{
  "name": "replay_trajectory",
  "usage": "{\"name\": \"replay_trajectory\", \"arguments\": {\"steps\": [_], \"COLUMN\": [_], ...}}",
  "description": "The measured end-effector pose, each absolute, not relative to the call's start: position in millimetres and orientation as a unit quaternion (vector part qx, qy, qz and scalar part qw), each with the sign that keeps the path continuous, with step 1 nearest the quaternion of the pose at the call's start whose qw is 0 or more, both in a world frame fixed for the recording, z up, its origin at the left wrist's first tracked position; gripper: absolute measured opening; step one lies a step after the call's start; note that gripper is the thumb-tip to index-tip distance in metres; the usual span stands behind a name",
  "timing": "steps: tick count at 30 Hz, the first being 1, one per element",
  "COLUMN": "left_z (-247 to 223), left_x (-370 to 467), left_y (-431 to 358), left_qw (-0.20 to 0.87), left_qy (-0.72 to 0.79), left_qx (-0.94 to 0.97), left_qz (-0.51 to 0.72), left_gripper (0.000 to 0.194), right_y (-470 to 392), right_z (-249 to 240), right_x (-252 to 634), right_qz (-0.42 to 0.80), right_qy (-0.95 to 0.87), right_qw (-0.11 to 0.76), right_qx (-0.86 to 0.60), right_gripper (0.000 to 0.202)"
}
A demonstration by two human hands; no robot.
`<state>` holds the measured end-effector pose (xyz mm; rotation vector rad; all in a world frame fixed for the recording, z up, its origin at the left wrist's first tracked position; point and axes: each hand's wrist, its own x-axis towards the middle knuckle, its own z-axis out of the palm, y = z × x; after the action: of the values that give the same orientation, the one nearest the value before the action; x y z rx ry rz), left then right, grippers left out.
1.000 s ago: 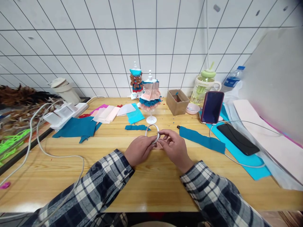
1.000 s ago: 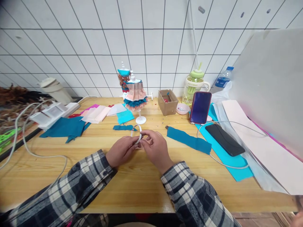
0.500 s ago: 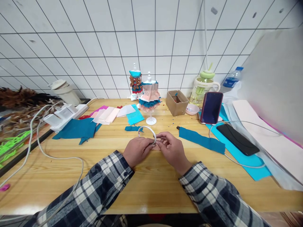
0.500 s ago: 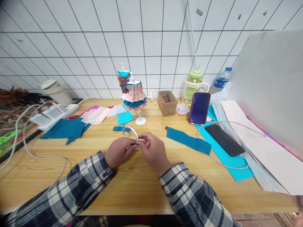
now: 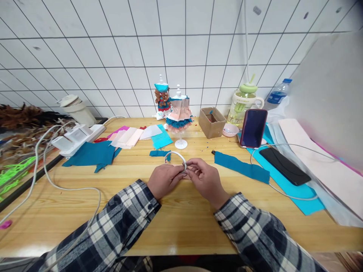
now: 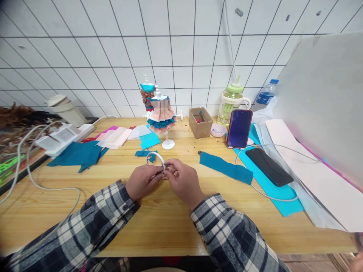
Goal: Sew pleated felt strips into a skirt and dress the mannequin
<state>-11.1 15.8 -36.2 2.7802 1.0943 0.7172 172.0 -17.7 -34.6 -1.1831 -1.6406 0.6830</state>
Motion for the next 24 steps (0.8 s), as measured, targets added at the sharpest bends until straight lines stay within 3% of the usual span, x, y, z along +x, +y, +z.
{"name": "replay_trajectory", "arguments": {"steps": [8, 15, 24], "left_z": [-37.7, -36.2, -32.5], "left_x": [-12.5, -10.1, -11.3], "left_y": [17.0, 20.8, 21.5], "left_qw": [0.036, 0.098, 0.101], "left_qy": [0.368, 0.312, 0.297], "left_qx": [0.900, 0.918, 0.923], "left_qz": [0.232, 0.225, 0.222], "left_gripper": [0.031, 0.023, 0.026], "right_y": [-18.7, -18.1, -18.4], "right_z": [-35.1, -32.5, -30.6], "right_x": [170.8, 173.3, 173.5], "right_qz": [0.261, 0.268, 0.240], "right_qy": [-0.699, -0.667, -0.689], "right_qw": [0.463, 0.501, 0.481], "right_qx": [-0.479, -0.483, -0.485], "right_gripper": [0.011, 0.036, 0.030]}}
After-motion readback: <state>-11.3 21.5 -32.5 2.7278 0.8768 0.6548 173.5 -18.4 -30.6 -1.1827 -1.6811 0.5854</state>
